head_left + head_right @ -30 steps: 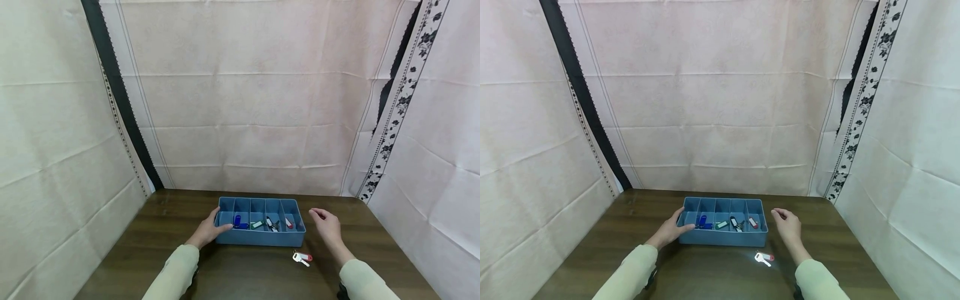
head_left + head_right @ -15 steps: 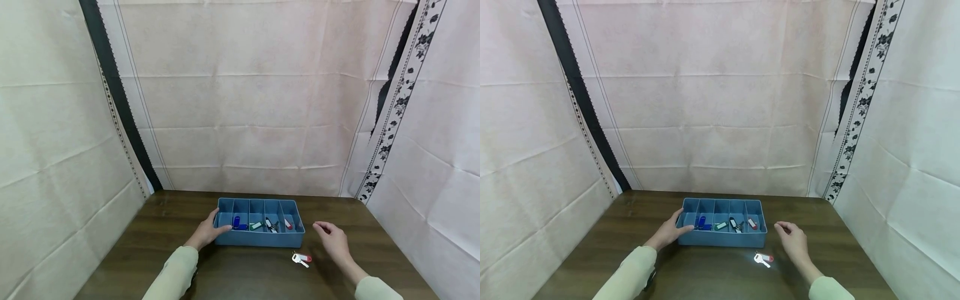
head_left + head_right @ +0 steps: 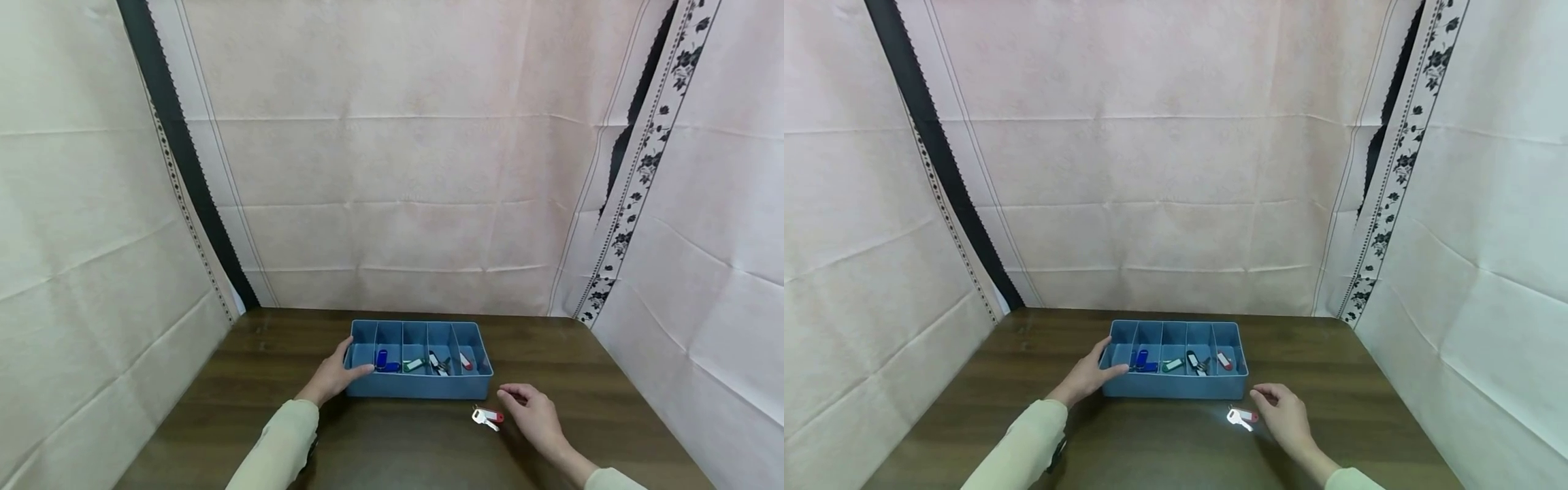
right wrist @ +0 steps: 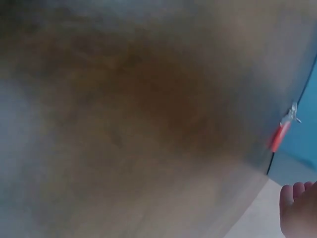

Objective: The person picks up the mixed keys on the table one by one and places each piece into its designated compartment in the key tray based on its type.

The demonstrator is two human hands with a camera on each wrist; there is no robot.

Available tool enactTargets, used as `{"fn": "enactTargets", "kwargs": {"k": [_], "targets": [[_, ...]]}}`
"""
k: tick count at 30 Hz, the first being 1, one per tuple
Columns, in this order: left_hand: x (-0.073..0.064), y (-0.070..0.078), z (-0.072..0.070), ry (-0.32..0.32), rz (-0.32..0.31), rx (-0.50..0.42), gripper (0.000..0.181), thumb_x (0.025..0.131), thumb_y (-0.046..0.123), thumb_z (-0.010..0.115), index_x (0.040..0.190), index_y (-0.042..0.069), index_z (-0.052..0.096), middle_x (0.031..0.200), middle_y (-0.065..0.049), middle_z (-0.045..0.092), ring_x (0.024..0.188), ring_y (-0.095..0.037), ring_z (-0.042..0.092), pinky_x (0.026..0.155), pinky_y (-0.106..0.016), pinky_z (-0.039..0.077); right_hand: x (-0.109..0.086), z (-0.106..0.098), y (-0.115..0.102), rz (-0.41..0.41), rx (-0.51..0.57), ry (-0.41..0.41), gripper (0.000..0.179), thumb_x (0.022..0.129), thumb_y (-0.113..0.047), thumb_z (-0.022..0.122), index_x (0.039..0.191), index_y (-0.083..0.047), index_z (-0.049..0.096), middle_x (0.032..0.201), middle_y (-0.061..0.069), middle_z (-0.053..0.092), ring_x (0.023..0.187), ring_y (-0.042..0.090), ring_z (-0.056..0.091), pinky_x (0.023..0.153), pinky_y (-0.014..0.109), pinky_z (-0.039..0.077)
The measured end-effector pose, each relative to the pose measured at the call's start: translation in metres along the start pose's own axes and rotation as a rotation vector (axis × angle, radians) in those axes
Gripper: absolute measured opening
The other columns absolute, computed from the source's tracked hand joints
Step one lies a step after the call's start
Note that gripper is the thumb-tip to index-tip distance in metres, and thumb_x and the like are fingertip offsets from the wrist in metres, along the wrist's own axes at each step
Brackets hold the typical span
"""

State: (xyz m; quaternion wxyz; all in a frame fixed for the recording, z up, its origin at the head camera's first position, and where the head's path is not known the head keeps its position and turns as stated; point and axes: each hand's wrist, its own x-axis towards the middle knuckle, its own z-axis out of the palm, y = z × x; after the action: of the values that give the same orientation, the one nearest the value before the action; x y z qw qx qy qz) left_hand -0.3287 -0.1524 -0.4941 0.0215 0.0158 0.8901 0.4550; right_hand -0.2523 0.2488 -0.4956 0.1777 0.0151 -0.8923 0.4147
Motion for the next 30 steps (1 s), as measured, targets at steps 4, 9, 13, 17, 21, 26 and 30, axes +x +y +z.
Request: {"fn": "enactTargets", "kwargs": {"k": [4,9,13,17,21,26,30], "targets": [[-0.001,0.000,0.000,-0.004,-0.001,0.001,0.099,0.083,0.058,0.072,0.159,0.021,0.020,0.157,-0.021,0.030,0.139,-0.048,0.033,0.101,-0.070,0.033,-0.005,0.005,0.001,-0.008,-0.015,-0.018,0.017,0.090,-0.019,0.075,0.102,-0.006,0.076,0.100,0.003,0.072,0.088,0.011,0.065,0.076,0.027,0.052],[-0.001,0.000,-0.001,-0.006,-0.005,0.005,0.105,0.079,0.065,0.072,0.159,0.021,0.020,0.157,-0.021,0.030,0.139,-0.049,0.033,0.101,-0.071,0.033,-0.010,0.014,0.001,-0.005,-0.013,-0.057,0.015,0.088,-0.016,0.076,0.100,-0.006,0.076,0.095,0.000,0.072,0.085,0.010,0.065,0.075,0.026,0.053],[-0.001,0.000,-0.001,-0.006,-0.002,0.004,0.103,0.081,0.063,0.071,0.159,0.021,0.020,0.158,-0.021,0.030,0.139,-0.048,0.032,0.101,-0.070,0.032,-0.014,0.023,0.000,-0.013,0.004,-0.080,0.011,0.087,-0.015,0.077,0.096,-0.009,0.076,0.091,-0.004,0.071,0.083,0.009,0.065,0.074,0.026,0.053],[-0.002,0.000,-0.001,-0.003,-0.011,0.003,0.098,0.083,0.057,0.073,0.159,0.022,0.020,0.158,-0.021,0.029,0.140,-0.048,0.031,0.102,-0.070,0.032,-0.017,0.030,0.001,-0.013,-0.012,-0.096,0.009,0.085,-0.015,0.079,0.093,-0.011,0.076,0.088,-0.006,0.069,0.080,0.007,0.063,0.073,0.025,0.052],[-0.003,-0.001,-0.002,-0.002,-0.020,0.012,0.098,0.083,0.057,0.073,0.159,0.022,0.020,0.158,-0.021,0.030,0.139,-0.049,0.032,0.101,-0.071,0.032,-0.016,0.036,0.003,-0.020,-0.056,-0.092,0.007,0.084,-0.014,0.079,0.091,-0.012,0.076,0.087,-0.006,0.067,0.079,0.007,0.061,0.070,0.026,0.051],[-0.003,0.000,-0.002,0.000,-0.019,0.010,0.097,0.084,0.056,0.073,0.158,0.022,0.020,0.158,-0.021,0.030,0.139,-0.048,0.033,0.101,-0.071,0.033,-0.011,0.038,0.004,-0.039,-0.095,-0.080,0.006,0.084,-0.015,0.079,0.090,-0.013,0.077,0.087,-0.005,0.067,0.079,0.010,0.061,0.071,0.029,0.050],[-0.002,0.002,-0.002,-0.009,-0.004,0.006,0.098,0.083,0.057,0.073,0.158,0.022,0.020,0.157,-0.021,0.031,0.139,-0.048,0.033,0.101,-0.070,0.033,-0.009,0.039,0.004,-0.034,-0.116,-0.084,0.005,0.084,-0.016,0.079,0.087,-0.016,0.076,0.087,-0.006,0.067,0.078,0.009,0.060,0.070,0.030,0.050]]}}
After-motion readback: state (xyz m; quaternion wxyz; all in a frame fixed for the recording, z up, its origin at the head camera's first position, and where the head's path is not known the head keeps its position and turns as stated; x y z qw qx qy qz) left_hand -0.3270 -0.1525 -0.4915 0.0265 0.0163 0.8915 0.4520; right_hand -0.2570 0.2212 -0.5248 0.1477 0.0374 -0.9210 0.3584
